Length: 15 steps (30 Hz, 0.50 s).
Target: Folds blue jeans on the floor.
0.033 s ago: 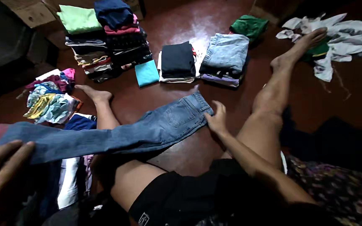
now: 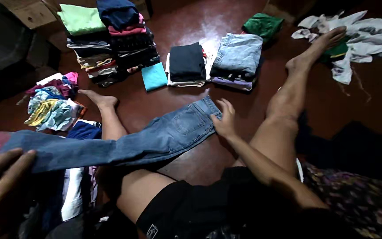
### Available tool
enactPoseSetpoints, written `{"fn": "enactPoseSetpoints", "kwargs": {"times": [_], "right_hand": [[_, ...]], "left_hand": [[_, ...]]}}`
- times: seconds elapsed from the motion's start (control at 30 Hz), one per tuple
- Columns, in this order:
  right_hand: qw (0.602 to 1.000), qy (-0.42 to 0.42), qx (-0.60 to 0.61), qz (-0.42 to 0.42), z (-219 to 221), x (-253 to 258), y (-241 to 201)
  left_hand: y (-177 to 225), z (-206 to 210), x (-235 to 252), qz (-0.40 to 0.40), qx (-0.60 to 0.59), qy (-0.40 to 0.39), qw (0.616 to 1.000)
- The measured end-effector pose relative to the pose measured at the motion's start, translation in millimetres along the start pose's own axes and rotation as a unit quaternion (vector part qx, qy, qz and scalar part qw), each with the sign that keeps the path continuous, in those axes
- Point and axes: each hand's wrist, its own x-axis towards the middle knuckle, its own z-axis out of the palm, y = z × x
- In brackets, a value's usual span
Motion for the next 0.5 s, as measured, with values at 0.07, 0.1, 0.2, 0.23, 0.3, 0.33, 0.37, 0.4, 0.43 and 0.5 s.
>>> {"fn": "enactPoseSetpoints", "kwargs": {"times": [0.07, 0.1, 0.2, 0.23, 0.3, 0.33, 0.37, 0.4, 0.43, 0.5], "right_hand": [[0.992, 0.002, -0.049, -0.119, 17.8, 18.5, -38.2], [0.986, 0.001, -0.074, -0.152, 32.6, 24.2, -46.9], [0.957, -0.093, -0.19, -0.197, 88.6, 19.2, -0.2], [0.94, -0.16, -0.238, -0.185, 99.5, 12.5, 33.0], [0.911, -0.243, -0.299, -0.143, 98.7, 12.4, 66.5], [0.906, -0.259, -0.306, -0.132, 89.6, 20.5, 71.8], [0.904, -0.267, -0.308, -0.126, 77.2, 21.0, 80.1], [0.903, -0.27, -0.313, -0.118, 66.0, 18.9, 90.3], [0.899, -0.274, -0.326, -0.104, 52.9, 25.5, 96.5], [0.889, -0.287, -0.351, -0.063, 22.1, 36.6, 105.4]], "left_hand": [[9.6, -5.7, 11.0, -0.005, 0.007, 0.01, 1.0], [13.0, -10.2, 14.6, -0.009, 0.011, 0.013, 1.0], [6.3, -23.6, 10.0, -0.016, 0.035, 0.006, 0.999], [6.4, -30.1, 7.9, -0.018, 0.04, 0.0, 0.999], [2.7, -37.8, 12.1, -0.02, 0.045, 0.005, 0.999], [-0.1, -34.9, 7.1, -0.019, 0.041, 0.016, 0.999], [0.5, -32.6, -1.7, -0.018, 0.03, 0.01, 0.999], [3.3, -28.3, -2.0, -0.013, 0.028, 0.011, 0.999], [4.2, -18.8, 0.0, -0.012, 0.046, 0.017, 0.999], [23.8, -0.7, 10.1, -0.016, 0.071, 0.023, 0.997]]}}
